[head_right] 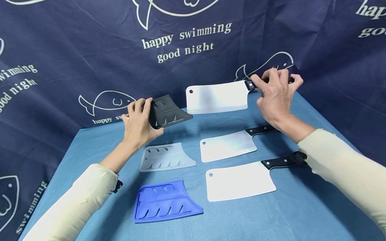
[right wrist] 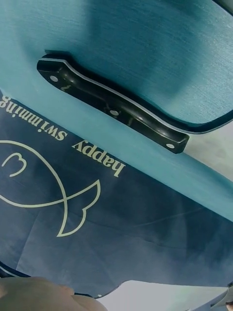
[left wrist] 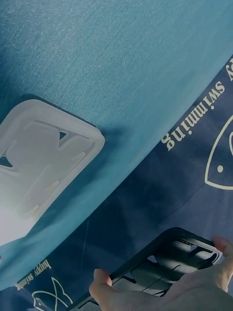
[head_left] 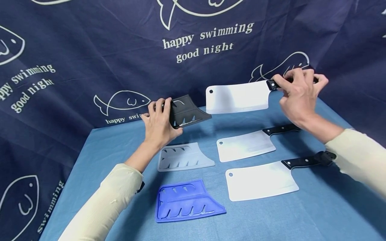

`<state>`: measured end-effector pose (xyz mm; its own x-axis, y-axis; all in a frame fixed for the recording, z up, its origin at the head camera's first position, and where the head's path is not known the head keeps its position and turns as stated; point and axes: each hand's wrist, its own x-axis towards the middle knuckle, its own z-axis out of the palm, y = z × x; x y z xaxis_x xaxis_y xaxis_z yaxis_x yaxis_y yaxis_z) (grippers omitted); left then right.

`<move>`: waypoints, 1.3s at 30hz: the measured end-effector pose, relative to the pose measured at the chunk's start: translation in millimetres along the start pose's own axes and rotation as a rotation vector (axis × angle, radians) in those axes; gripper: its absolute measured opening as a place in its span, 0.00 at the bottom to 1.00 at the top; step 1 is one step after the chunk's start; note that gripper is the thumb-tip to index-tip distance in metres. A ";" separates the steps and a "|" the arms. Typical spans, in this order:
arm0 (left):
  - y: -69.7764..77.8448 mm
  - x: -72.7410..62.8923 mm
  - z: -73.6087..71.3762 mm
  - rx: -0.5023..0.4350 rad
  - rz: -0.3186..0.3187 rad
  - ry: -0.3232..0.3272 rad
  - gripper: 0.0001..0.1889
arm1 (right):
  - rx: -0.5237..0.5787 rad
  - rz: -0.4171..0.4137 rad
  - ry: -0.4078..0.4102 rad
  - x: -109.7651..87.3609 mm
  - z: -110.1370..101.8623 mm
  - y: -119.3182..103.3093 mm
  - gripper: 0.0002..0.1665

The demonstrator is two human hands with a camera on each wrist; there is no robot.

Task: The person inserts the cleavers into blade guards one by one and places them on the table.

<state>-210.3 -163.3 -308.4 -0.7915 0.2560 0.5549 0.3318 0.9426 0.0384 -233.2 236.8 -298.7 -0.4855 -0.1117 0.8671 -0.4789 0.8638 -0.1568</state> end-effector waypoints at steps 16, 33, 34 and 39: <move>6.0 -0.1 0.0 -0.033 -0.029 -0.007 0.55 | 0.016 -0.016 -0.033 -1.2 5.6 -5.7 0.35; 17.3 2.3 -0.4 -0.010 0.032 0.032 0.56 | -0.018 -0.118 -0.066 3.7 15.1 -25.4 0.38; 17.3 1.9 -0.7 -0.007 0.030 0.034 0.56 | -0.017 -0.124 -0.058 4.1 15.6 -25.5 0.38; 17.9 1.0 -2.5 -0.005 0.035 0.044 0.56 | -0.018 -0.150 -0.046 5.5 15.0 -24.8 0.38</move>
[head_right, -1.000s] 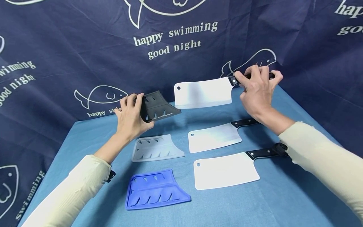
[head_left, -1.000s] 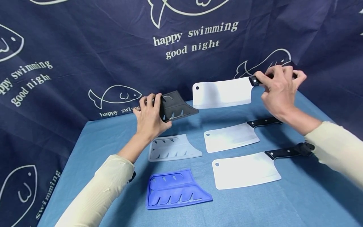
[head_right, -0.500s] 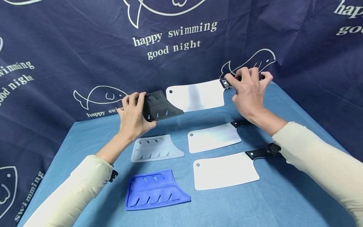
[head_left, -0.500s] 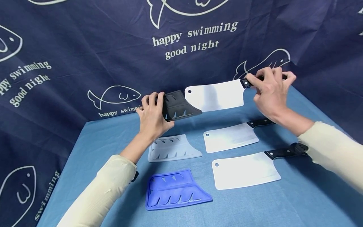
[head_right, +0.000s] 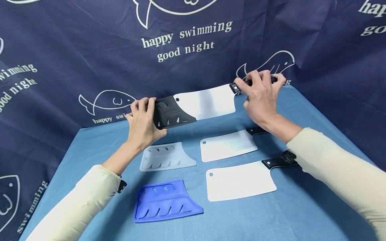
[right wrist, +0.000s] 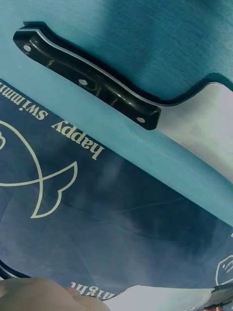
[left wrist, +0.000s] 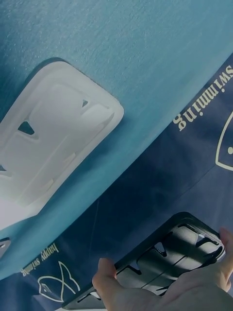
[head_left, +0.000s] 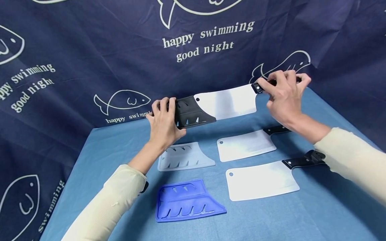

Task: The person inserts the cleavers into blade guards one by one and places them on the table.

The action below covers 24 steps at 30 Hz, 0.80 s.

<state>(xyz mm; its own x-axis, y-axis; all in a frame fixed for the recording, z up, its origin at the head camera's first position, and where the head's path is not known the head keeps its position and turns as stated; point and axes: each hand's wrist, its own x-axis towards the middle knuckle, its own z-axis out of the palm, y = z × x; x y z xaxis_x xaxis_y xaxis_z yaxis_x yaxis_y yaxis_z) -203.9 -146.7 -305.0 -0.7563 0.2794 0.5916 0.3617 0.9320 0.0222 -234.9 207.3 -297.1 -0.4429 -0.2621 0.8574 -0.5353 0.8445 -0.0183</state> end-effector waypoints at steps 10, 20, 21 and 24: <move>2.8 3.6 -2.1 0.051 0.083 0.045 0.54 | 0.021 -0.044 0.071 1.6 -1.0 0.7 0.38; 7.3 -0.2 0.2 0.054 0.126 0.038 0.53 | 0.013 -0.054 0.076 1.8 4.6 -2.1 0.36; 7.5 -0.4 0.1 0.051 0.125 0.038 0.52 | 0.016 -0.050 0.071 1.4 4.3 -1.6 0.37; 8.2 -0.3 -0.6 0.046 0.125 0.036 0.52 | 0.028 -0.036 0.065 0.5 3.3 0.2 0.39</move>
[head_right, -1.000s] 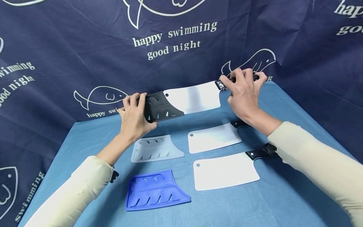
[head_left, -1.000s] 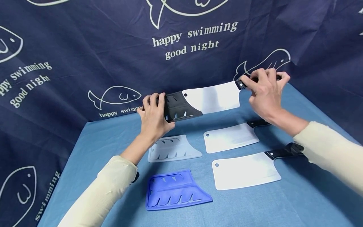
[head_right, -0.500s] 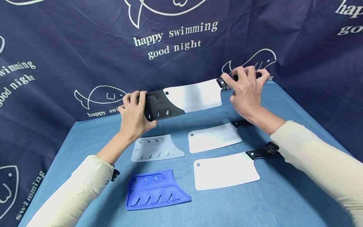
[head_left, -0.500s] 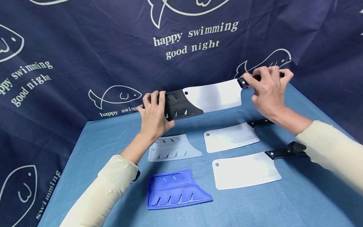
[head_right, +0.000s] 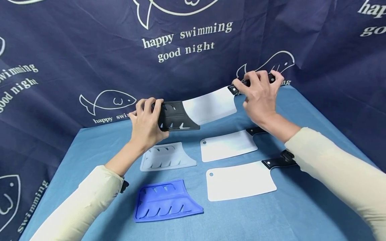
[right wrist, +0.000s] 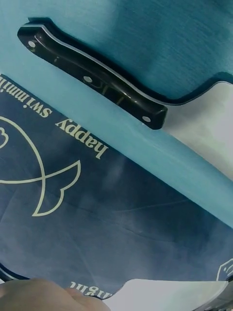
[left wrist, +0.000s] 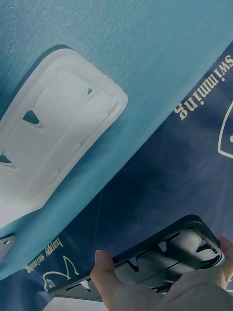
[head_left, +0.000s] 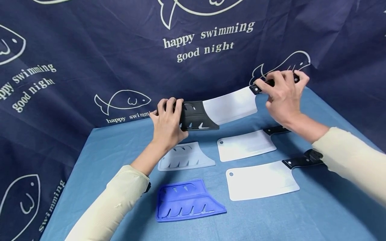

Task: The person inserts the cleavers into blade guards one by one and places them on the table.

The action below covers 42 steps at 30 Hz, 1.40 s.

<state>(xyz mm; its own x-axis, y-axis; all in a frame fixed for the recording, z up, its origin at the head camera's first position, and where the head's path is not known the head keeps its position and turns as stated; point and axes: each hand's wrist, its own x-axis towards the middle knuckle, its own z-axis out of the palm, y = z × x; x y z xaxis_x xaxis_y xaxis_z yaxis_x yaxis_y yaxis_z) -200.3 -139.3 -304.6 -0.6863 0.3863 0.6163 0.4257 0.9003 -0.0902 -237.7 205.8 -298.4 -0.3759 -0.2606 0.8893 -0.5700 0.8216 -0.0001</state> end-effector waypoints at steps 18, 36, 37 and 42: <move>4.5 5.3 -10.9 -0.016 -0.106 -0.046 0.56 | -0.012 0.058 -0.030 0.4 3.5 -11.0 0.40; 21.6 4.4 -9.4 -0.025 -0.086 -0.063 0.54 | 0.031 -0.053 -0.011 5.6 13.0 -28.1 0.39; 26.3 5.3 -9.4 -0.039 -0.083 -0.068 0.54 | 0.031 -0.059 -0.023 7.1 14.8 -34.3 0.38; 45.0 11.1 -11.6 -0.098 -0.141 -0.115 0.54 | 0.011 -0.042 -0.058 12.5 21.3 -60.0 0.37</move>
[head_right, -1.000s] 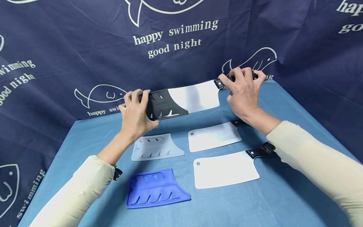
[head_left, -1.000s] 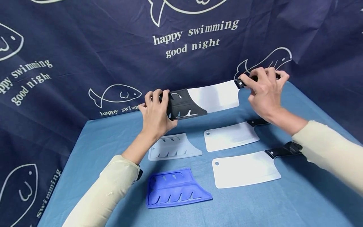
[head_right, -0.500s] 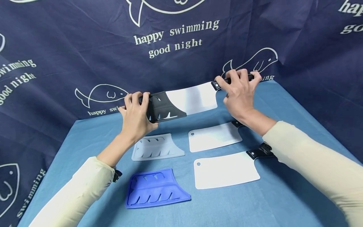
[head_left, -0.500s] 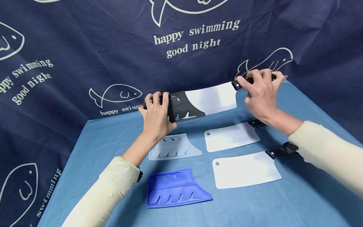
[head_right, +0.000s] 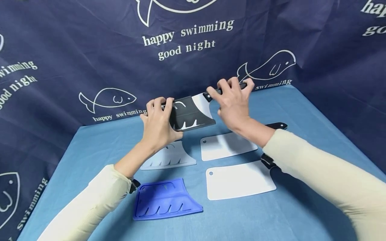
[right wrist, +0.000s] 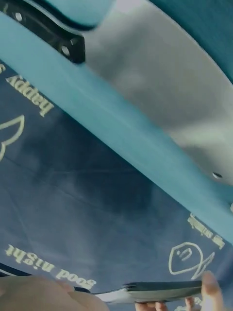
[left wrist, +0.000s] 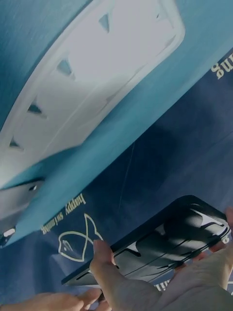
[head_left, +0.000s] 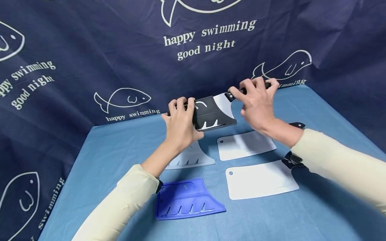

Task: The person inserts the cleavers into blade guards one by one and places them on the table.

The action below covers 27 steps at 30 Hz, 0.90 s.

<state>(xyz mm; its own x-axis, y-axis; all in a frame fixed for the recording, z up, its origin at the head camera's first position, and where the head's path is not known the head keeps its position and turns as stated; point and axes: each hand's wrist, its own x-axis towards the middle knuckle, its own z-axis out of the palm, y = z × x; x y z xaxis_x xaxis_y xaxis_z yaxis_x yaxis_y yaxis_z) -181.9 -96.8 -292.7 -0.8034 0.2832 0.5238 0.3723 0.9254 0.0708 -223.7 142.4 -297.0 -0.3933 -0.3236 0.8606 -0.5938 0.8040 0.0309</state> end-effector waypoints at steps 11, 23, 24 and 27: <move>2.4 -1.3 -3.4 0.010 -0.029 -0.080 0.55 | -0.007 0.059 -0.130 -4.3 -1.1 -7.3 0.36; 1.3 8.0 1.6 0.008 -0.049 -0.182 0.55 | 0.037 0.167 -0.270 -1.9 1.7 -0.4 0.32; 0.8 9.6 2.9 0.007 -0.053 -0.202 0.55 | 0.043 0.191 -0.304 -0.8 2.1 0.1 0.33; -1.1 14.1 7.3 0.011 -0.063 -0.266 0.55 | 0.061 0.260 -0.405 2.2 4.2 1.8 0.34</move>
<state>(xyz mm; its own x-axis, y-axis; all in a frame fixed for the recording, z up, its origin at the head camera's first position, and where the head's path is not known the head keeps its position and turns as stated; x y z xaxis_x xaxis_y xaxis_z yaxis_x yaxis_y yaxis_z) -197.1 -92.0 -291.6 -0.9189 0.2801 0.2777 0.3141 0.9455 0.0857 -228.5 141.0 -297.2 -0.7685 -0.2935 0.5685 -0.4748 0.8572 -0.1993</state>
